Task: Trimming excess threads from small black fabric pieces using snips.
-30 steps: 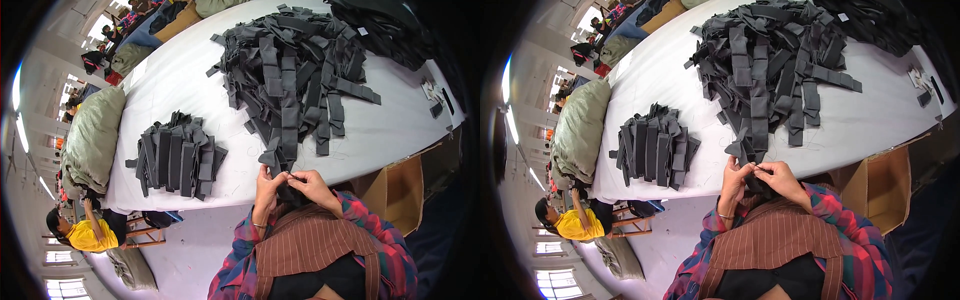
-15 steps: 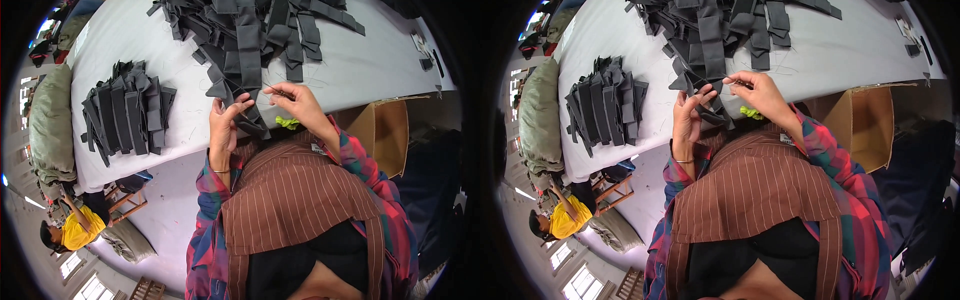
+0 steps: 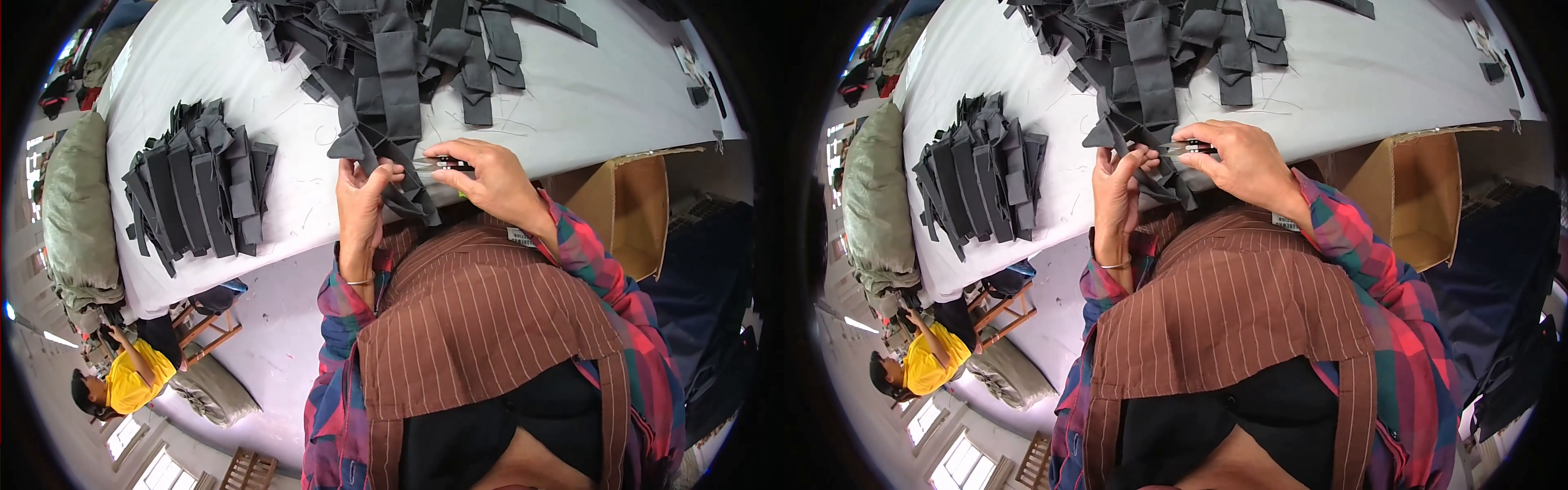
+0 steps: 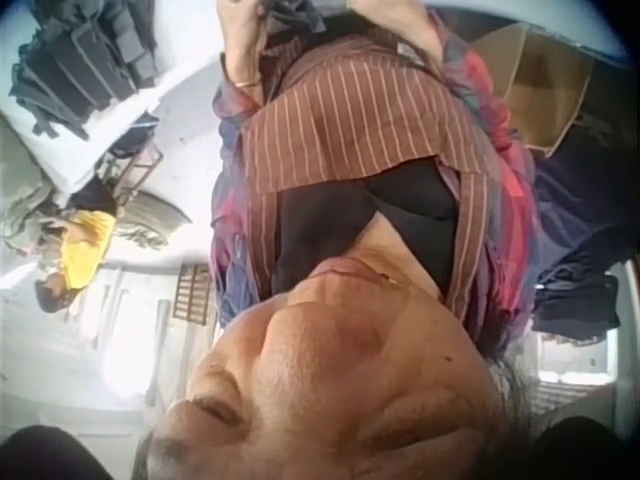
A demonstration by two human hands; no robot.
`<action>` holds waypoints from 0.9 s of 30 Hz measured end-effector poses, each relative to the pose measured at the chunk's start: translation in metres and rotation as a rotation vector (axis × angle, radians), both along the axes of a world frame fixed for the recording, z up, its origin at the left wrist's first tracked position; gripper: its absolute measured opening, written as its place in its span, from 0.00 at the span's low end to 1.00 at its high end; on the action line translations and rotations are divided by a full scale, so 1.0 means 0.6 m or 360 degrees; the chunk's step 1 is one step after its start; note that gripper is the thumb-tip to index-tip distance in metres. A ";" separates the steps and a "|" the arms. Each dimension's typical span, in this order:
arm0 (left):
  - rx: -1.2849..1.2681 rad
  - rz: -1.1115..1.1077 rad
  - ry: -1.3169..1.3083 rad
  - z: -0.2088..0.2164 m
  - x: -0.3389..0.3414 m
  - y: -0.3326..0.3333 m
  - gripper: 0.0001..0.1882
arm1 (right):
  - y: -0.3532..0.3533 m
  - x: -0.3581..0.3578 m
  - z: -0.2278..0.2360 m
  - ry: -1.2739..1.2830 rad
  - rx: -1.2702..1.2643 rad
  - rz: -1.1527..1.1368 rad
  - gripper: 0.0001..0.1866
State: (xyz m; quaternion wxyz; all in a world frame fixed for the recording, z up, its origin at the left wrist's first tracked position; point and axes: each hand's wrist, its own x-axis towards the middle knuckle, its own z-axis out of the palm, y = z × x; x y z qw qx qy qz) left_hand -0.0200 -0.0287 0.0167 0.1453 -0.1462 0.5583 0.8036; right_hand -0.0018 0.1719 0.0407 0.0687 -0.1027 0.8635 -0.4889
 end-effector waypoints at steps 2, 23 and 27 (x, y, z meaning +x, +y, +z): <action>0.0039 -0.0013 -0.0046 0.006 -0.004 0.000 0.23 | -0.007 -0.006 -0.005 0.0151 0.0001 -0.0027 0.13; 0.0015 -0.0506 -0.0313 0.046 -0.007 0.000 0.25 | -0.045 -0.049 -0.014 -0.0052 -0.0136 -0.0215 0.24; -0.0018 -0.0439 -0.0336 0.039 -0.009 0.007 0.24 | -0.039 -0.047 -0.021 -0.0083 -0.0081 -0.0210 0.22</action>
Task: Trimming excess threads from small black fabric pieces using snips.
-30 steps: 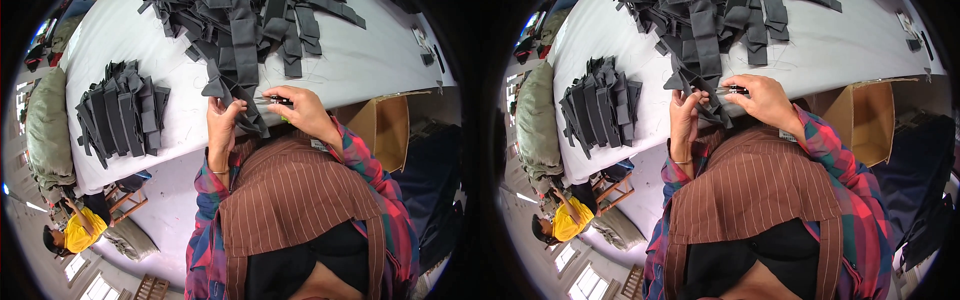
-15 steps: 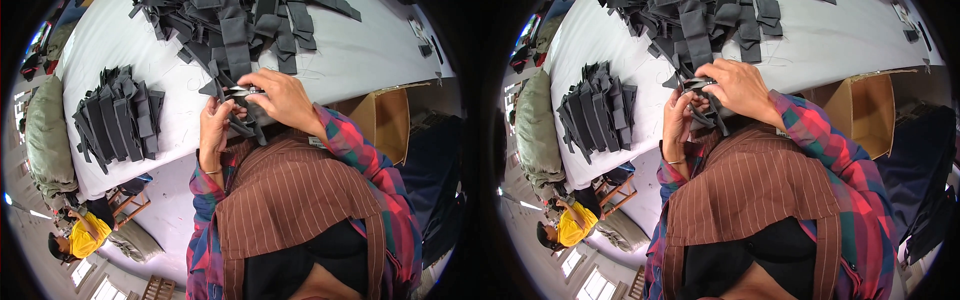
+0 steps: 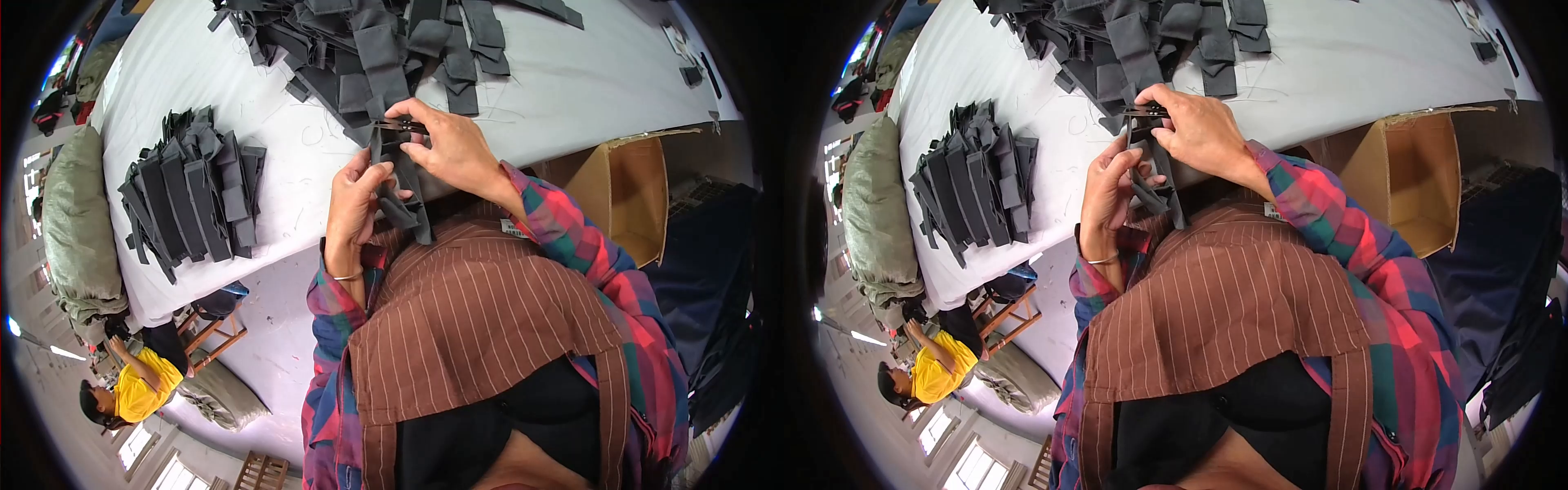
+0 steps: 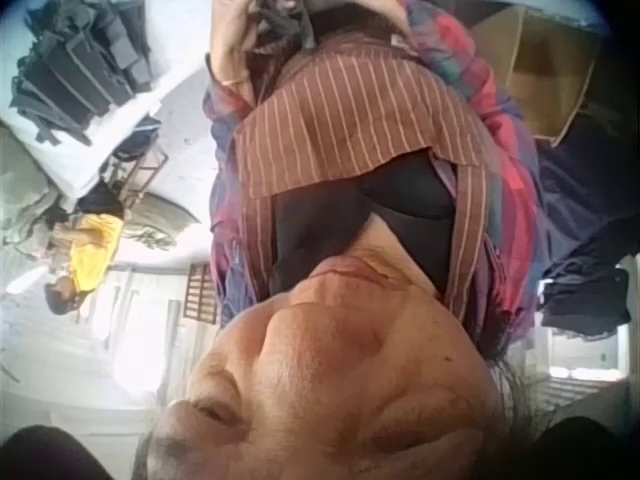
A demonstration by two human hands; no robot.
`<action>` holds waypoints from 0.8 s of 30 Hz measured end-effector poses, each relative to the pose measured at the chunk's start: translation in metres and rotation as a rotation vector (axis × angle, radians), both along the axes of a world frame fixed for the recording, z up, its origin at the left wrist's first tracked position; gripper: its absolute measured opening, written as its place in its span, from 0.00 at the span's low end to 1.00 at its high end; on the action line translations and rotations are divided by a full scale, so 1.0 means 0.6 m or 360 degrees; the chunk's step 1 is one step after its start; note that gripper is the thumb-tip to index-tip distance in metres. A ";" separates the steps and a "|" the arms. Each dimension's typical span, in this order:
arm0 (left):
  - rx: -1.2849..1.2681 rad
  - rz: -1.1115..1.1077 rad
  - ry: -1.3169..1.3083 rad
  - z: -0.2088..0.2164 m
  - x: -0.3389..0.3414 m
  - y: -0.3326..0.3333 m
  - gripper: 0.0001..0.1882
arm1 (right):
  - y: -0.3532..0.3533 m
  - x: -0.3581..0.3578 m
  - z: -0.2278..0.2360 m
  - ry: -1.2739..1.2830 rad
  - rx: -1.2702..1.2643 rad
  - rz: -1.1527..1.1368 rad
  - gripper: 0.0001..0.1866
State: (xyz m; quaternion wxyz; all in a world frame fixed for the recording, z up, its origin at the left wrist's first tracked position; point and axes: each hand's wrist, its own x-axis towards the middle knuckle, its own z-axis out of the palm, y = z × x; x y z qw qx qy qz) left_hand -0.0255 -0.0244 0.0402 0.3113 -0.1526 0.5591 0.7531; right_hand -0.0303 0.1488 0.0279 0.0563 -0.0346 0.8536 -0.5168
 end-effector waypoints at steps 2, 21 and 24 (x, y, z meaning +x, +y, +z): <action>0.0038 0.0040 0.0016 -0.005 0.000 -0.002 0.16 | 0.003 0.003 0.003 -0.0053 0.0035 0.0029 0.22; 0.0252 -0.0141 0.0337 0.018 0.026 0.025 0.30 | 0.010 0.033 0.006 -0.0042 -0.0262 -0.0125 0.31; 0.0257 -0.0197 0.0376 0.010 0.028 0.018 0.29 | 0.008 0.035 -0.014 -0.0046 -0.0321 -0.0162 0.29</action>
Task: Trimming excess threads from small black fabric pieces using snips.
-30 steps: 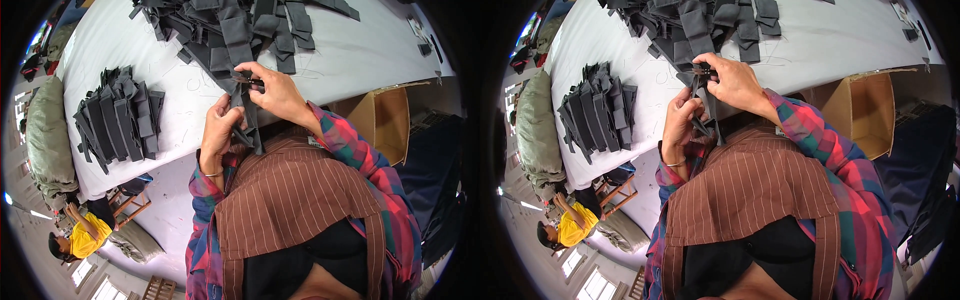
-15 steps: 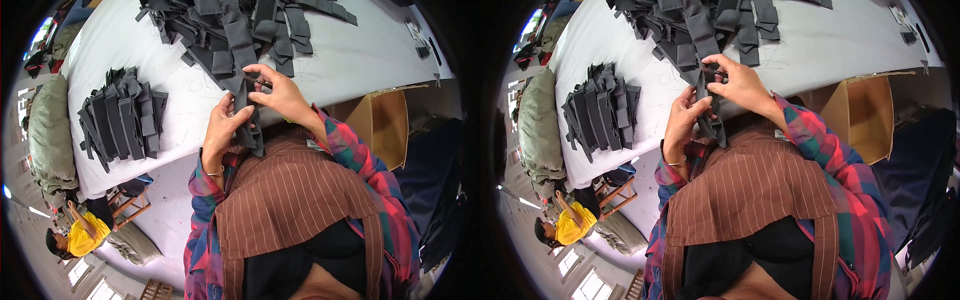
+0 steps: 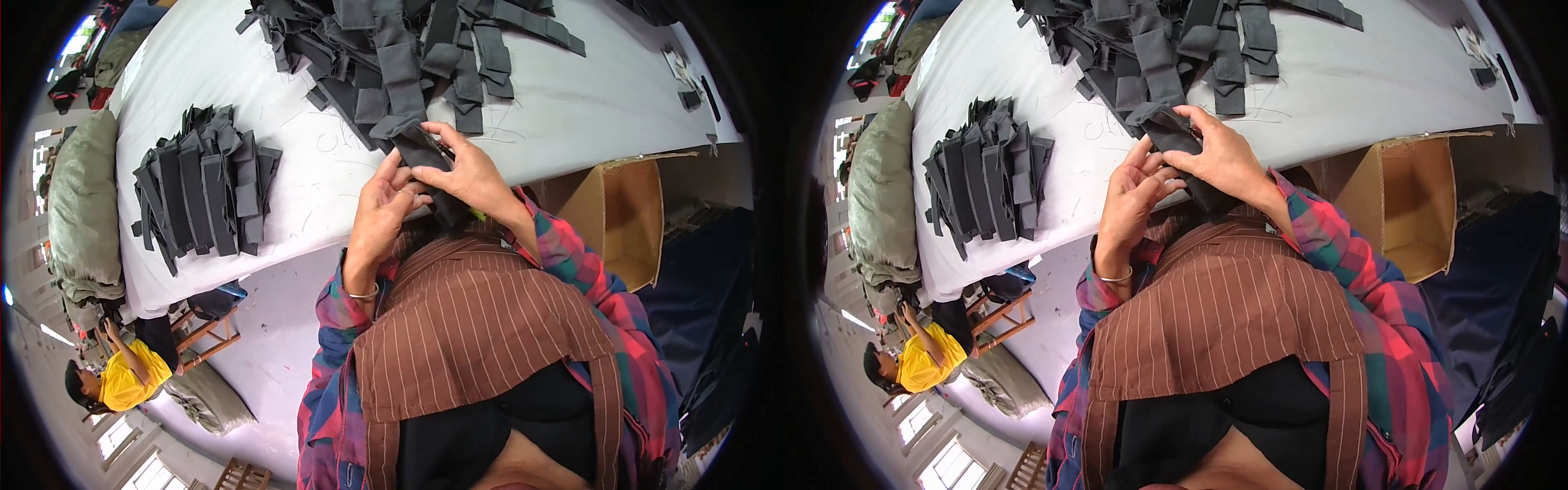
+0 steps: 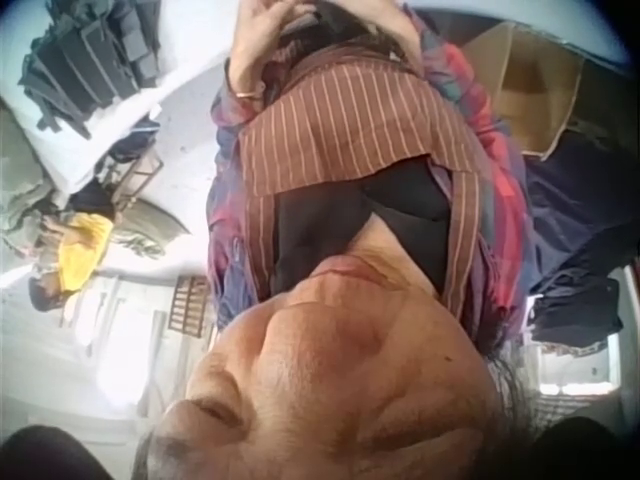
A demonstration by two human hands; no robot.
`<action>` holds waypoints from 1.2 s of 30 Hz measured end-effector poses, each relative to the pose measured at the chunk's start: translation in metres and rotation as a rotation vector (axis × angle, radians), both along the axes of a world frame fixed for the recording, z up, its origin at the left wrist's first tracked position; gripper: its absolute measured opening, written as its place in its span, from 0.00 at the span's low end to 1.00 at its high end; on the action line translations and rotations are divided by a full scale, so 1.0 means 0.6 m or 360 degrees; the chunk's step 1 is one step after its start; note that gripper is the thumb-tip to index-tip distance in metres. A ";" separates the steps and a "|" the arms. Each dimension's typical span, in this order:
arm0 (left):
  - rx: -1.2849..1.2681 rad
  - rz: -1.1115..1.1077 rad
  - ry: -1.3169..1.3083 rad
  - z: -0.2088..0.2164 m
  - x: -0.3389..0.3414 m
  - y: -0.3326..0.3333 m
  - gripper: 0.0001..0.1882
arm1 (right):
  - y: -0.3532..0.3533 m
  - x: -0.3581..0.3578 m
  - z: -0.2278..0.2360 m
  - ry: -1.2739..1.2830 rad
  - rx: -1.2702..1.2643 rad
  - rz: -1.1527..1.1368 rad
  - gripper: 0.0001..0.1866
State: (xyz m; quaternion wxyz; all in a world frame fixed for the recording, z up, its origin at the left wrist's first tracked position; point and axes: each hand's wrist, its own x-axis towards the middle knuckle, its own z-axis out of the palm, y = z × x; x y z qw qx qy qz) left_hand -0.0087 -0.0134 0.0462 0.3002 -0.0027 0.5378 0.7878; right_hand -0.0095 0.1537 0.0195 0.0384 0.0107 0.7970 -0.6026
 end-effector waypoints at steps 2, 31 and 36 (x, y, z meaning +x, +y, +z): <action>-0.0097 0.0091 0.0008 -0.003 0.005 -0.006 0.30 | 0.006 -0.002 -0.005 -0.0072 -0.0086 -0.0006 0.27; -0.1045 0.0222 0.0747 -0.028 0.008 0.029 0.41 | -0.005 -0.009 -0.016 -0.0312 -0.0727 -0.0105 0.09; -0.0519 0.0269 0.0032 -0.042 -0.022 -0.005 0.38 | 0.015 -0.007 -0.025 -0.0147 -0.0034 -0.0058 0.13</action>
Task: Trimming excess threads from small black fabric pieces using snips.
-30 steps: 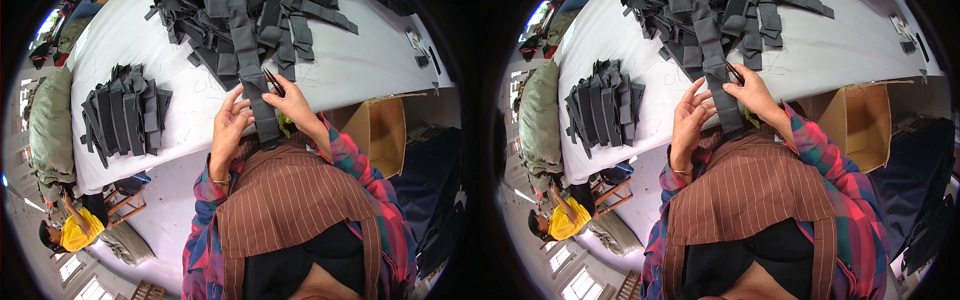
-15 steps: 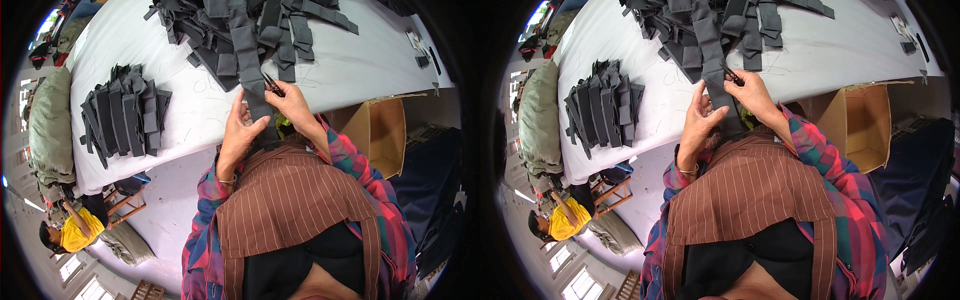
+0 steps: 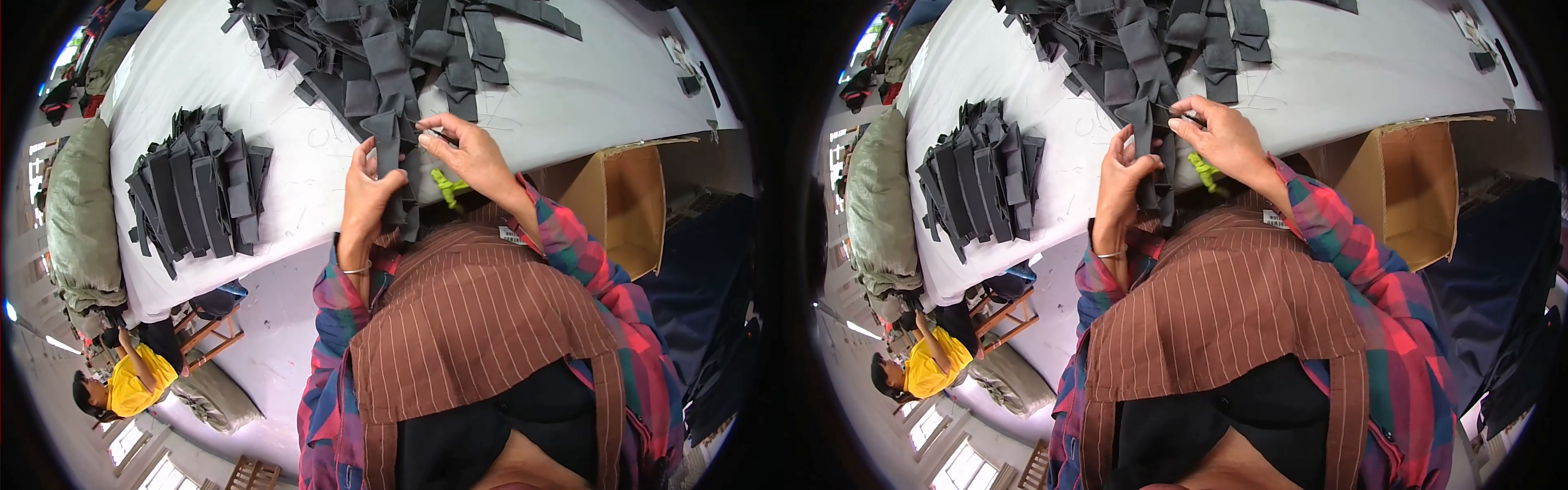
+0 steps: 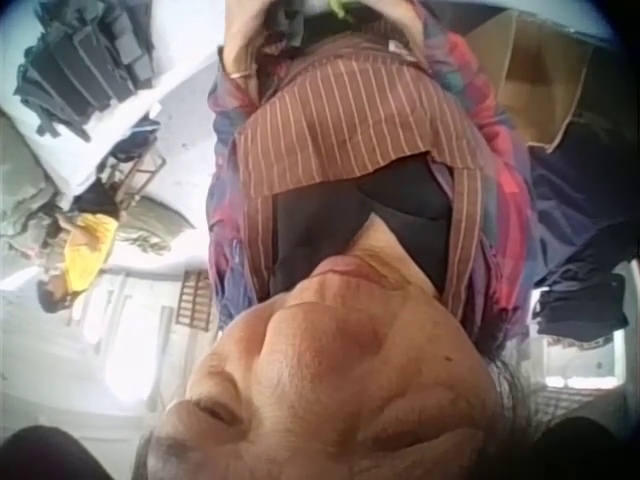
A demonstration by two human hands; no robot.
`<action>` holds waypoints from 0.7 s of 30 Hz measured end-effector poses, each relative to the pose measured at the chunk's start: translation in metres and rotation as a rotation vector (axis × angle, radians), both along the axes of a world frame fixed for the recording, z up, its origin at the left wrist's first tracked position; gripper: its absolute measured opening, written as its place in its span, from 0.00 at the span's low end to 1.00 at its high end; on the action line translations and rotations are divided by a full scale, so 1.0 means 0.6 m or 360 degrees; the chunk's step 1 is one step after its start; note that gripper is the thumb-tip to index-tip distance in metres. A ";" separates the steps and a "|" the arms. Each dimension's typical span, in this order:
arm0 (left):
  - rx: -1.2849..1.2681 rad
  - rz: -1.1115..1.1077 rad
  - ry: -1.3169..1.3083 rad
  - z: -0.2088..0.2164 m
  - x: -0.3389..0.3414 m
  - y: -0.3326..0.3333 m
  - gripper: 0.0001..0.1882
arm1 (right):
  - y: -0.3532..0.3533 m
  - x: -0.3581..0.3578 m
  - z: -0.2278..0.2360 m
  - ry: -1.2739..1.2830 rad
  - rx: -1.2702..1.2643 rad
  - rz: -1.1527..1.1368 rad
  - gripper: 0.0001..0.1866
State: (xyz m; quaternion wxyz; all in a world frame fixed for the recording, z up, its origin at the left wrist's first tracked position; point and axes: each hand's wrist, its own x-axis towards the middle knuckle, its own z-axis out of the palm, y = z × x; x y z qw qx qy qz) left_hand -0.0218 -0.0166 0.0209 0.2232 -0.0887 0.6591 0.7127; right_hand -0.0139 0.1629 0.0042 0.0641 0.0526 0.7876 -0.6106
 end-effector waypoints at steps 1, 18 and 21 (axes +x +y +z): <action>0.0043 -0.0085 -0.0045 0.001 -0.008 -0.008 0.38 | 0.004 0.002 0.008 0.0173 0.0206 -0.0010 0.14; -0.0130 -0.0317 -0.0120 0.015 -0.032 -0.020 0.37 | -0.015 0.001 0.025 0.1175 0.1383 0.0378 0.05; -0.0100 -0.0327 -0.0139 0.012 -0.035 -0.021 0.37 | -0.023 -0.005 0.019 0.1176 0.1447 0.0397 0.03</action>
